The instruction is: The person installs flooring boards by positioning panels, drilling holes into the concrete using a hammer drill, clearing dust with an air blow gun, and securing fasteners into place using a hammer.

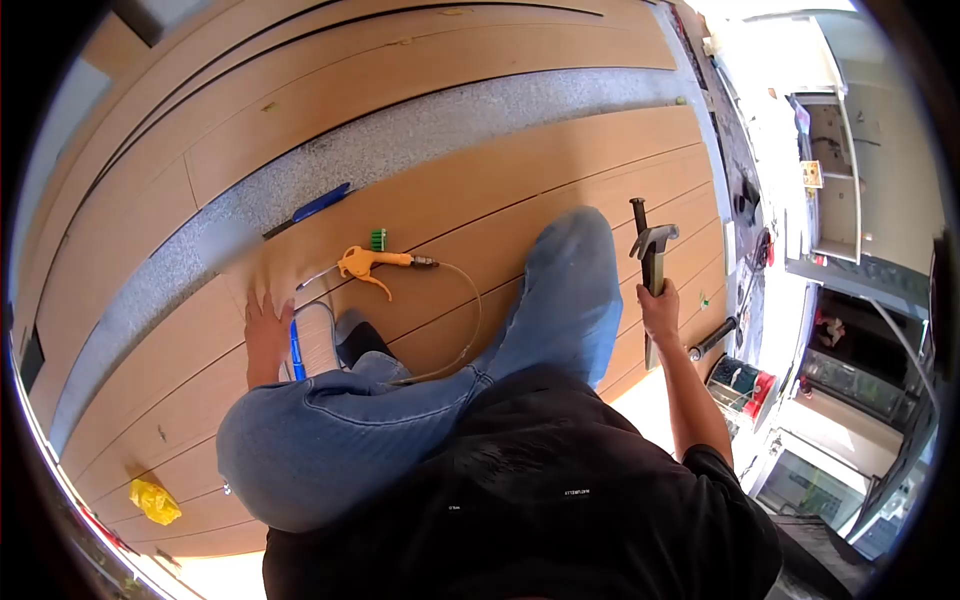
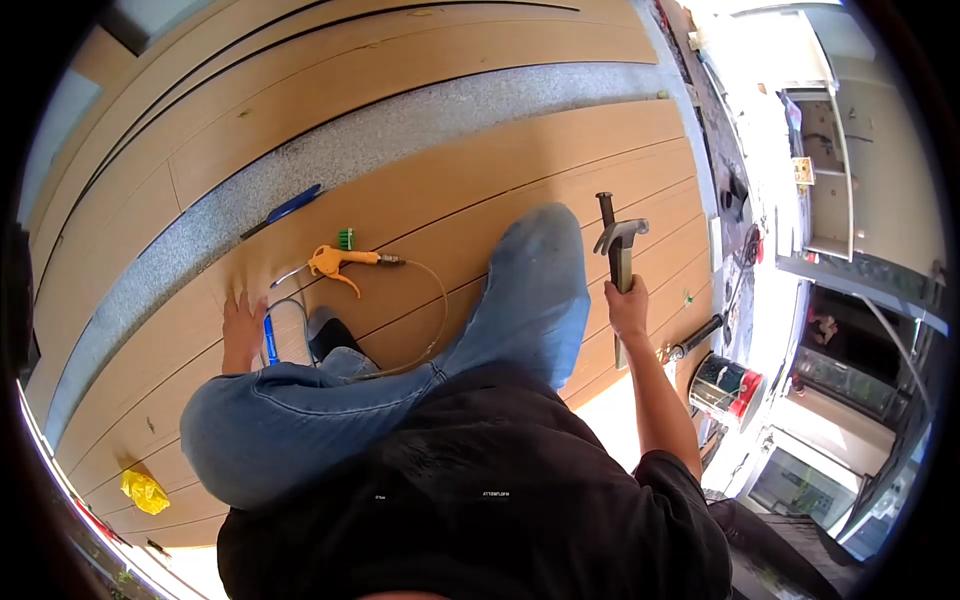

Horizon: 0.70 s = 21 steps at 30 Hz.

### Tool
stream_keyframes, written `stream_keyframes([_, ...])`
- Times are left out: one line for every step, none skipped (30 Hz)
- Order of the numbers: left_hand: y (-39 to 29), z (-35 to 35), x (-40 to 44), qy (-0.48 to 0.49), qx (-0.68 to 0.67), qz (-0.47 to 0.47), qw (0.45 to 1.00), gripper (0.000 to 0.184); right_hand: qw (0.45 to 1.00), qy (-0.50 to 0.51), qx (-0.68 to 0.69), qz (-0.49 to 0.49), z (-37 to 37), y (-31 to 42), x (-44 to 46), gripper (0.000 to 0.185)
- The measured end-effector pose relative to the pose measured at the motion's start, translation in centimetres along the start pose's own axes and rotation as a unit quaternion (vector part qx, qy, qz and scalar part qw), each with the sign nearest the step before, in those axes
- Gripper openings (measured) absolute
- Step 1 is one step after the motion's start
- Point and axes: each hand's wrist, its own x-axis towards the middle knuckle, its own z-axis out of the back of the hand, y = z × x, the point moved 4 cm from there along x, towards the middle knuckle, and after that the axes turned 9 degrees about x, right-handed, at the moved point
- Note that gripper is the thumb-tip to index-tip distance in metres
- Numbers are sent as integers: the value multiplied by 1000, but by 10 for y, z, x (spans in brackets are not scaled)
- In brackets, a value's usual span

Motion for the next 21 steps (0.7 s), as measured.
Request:
stream_keyframes([-11, -5, -14, 62, -28, -25, 997, 75, 999, -3, 20, -34, 0, -39, -8, 30])
stream_keyframes([-21, -11, -29, 120, -58, -42, 990, 68, 997, -3, 41, -60, -1, -73, -13, 26])
stream_keyframes([-38, -7, -42, 120, -60, -43, 990, 60, 997, 9, 50, -63, -4, -101, -20, 26])
stream_keyframes([-33, -27, -47, 117, -62, -70, 989, 54, 993, -2, 57, -103, -2, -129, -29, 26])
stream_keyframes([-24, -48, -49, 109, -157, -134, 972, 46, 989, -7, 60, -138, -1, -154, -36, 26])
stream_keyframes([-2, -71, -66, 134, -148, -95, 975, 46, 983, -21, 89, -159, -2, -176, -43, 27])
stream_keyframes([-1, -61, -79, 157, -118, -42, 980, 46, 976, -28, 117, -180, -5, -197, -52, 27])
stream_keyframes([6, -55, -97, 176, -102, -1, 979, 45, 965, -31, 138, -219, -10, -219, -59, 27])
stream_keyframes([14, -52, -115, 191, -96, 34, 976, 45, 953, -39, 156, -258, -12, -239, -64, 27])
stream_keyframes([23, -48, -132, 200, -93, 63, 973, 45, 947, -47, 168, -272, -13, -258, -69, 28])
stream_keyframes([32, -44, -150, 208, -91, 86, 970, 45, 939, -61, 179, -288, -15, -275, -72, 29])
stream_keyframes([35, -41, -166, 213, -92, 104, 967, 45, 940, -47, 181, -287, -20, -290, -69, 29])
stream_keyframes([42, -41, -178, 218, -89, 117, 965, 45, 938, -41, 186, -291, -21, -308, -66, 29])
stream_keyframes([43, -38, -181, 222, -86, 118, 964, 45, 932, -51, 196, -300, -19, -330, -71, 29])
stream_keyframes([43, -37, -177, 226, -86, 111, 964, 45, 940, -77, 191, -272, -20, -345, -70, 26])
stream_keyframes([44, -37, -170, 231, -82, 100, 964, 44, 944, -67, 167, -278, -16, -346, -66, 27])
stream_keyframes([42, -31, -163, 239, -80, 91, 963, 44, 952, -87, 147, -254, -9, -337, -64, 29])
stream_keyframes([44, -28, -155, 250, -75, 87, 962, 44, 959, -84, 107, -247, -3, -342, -58, 34])
stream_keyframes([48, -22, -153, 260, -75, 89, 958, 44, 967, -91, 36, -237, 6, -336, -53, 36])
stream_keyframes([42, -11, -144, 269, -65, 85, 957, 44, 962, -93, 3, -255, 12, -326, -47, 38])
stream_keyframes([48, -5, -141, 276, -60, 91, 955, 44, 963, -109, -25, -245, 13, -339, -38, 38])
